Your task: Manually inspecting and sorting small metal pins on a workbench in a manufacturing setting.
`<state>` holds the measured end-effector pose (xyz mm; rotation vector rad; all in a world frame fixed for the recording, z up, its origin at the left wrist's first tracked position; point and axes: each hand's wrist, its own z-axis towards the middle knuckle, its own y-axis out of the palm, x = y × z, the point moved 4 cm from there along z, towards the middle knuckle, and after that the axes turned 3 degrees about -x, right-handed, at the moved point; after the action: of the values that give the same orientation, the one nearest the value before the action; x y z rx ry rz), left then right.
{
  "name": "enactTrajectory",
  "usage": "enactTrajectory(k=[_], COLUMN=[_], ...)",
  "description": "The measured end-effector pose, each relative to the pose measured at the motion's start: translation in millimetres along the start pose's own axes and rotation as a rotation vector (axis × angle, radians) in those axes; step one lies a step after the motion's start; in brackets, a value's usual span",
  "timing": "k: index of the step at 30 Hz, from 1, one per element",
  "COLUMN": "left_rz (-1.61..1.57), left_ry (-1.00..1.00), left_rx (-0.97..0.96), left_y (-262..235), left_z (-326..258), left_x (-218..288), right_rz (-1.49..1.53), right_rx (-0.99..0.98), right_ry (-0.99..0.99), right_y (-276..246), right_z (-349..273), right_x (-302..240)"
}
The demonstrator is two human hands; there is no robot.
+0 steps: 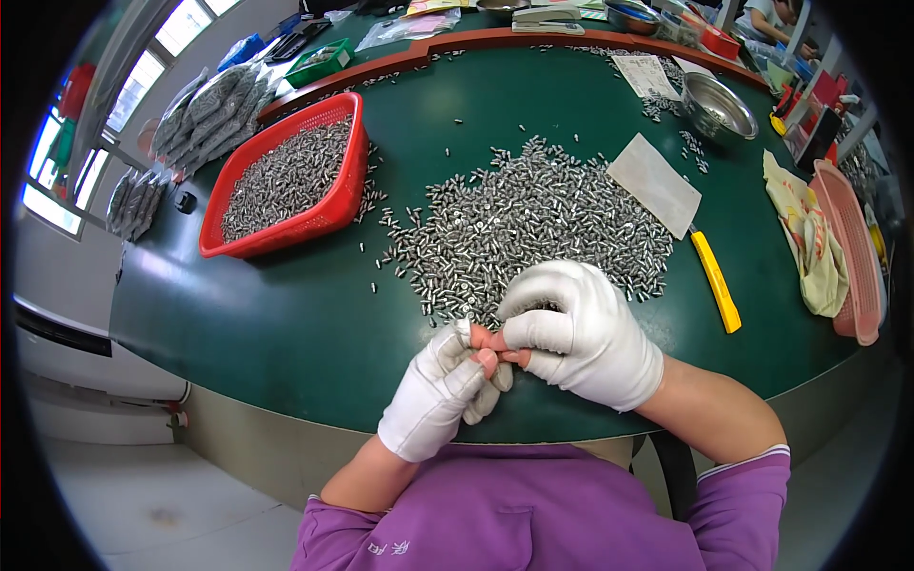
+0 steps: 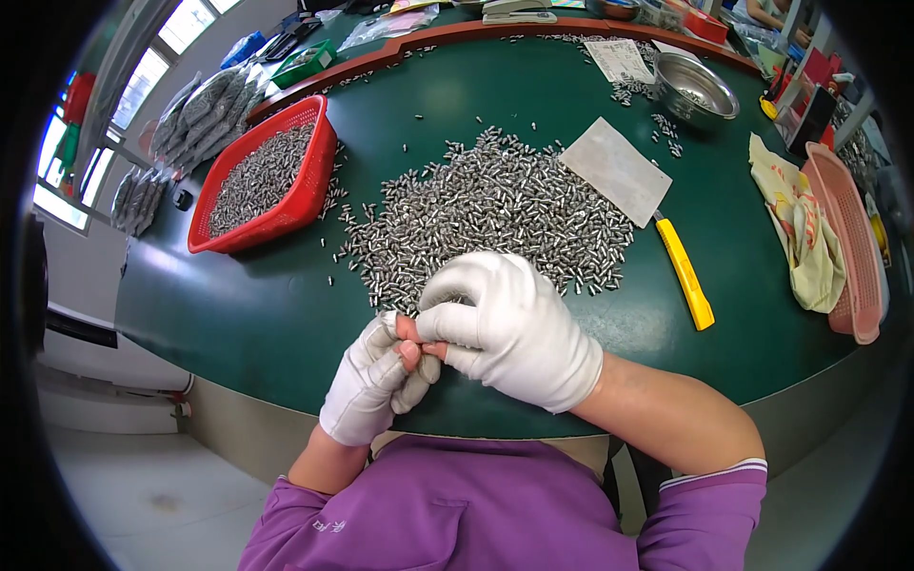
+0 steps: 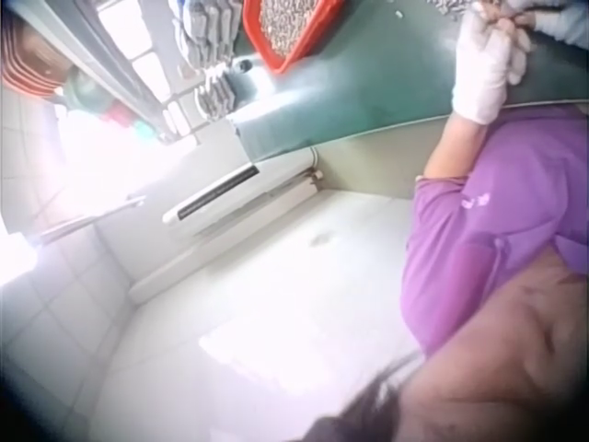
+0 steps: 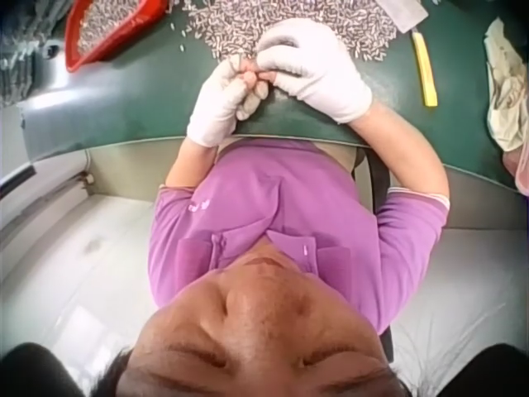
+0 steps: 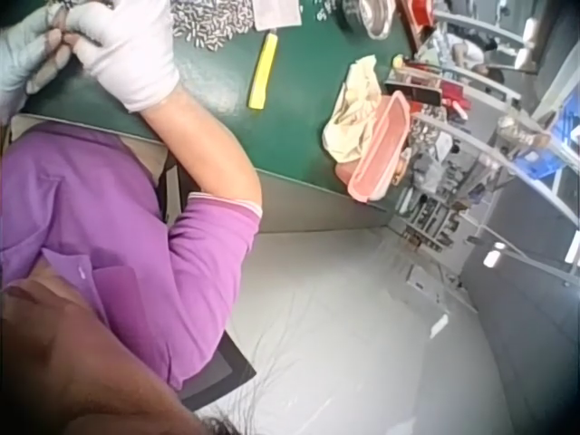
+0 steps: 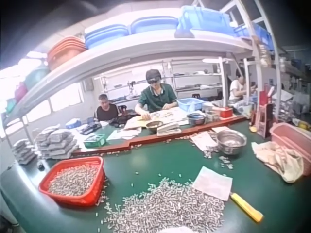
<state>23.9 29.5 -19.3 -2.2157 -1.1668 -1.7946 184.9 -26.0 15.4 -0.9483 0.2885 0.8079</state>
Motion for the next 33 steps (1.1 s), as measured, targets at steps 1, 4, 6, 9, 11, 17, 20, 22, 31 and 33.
enactTrajectory(k=[1,4,6,9,11,17,20,22,31,33], left_rz=[0.0,0.026,0.003,-0.002,0.003,-0.023,-0.016,-0.01,0.036,0.003], left_ry=[0.0,0.037,0.05,0.078,0.086,0.186,0.119,0.057,-0.007,-0.01], left_rx=[-0.002,-0.033,-0.015,-0.05,-0.059,-0.141,-0.097,-0.054,-0.076,-0.038], left_y=[-2,-4,-4,-2,-2,-2,-3,-5,0,0], left_z=[0,0,0,1,1,4,2,2,0,-1], left_x=[-1,-2,-1,0,1,0,1,0,0,0], right_rz=[-0.02,-0.166,-0.271,-0.35,-0.383,-0.375,-0.317,-0.226,0.015,0.061], right_rx=[0.023,0.078,0.053,-0.011,-0.03,-0.081,-0.04,0.019,-0.002,0.0], right_ry=[-0.018,0.016,0.072,0.131,0.079,0.089,0.075,0.02,-0.078,-0.088], right_y=[-1,-6,-7,-4,-1,10,6,0,4,3], right_z=[1,2,2,-1,1,3,3,5,3,2], right_x=[0,0,9,16,12,14,10,4,3,4])
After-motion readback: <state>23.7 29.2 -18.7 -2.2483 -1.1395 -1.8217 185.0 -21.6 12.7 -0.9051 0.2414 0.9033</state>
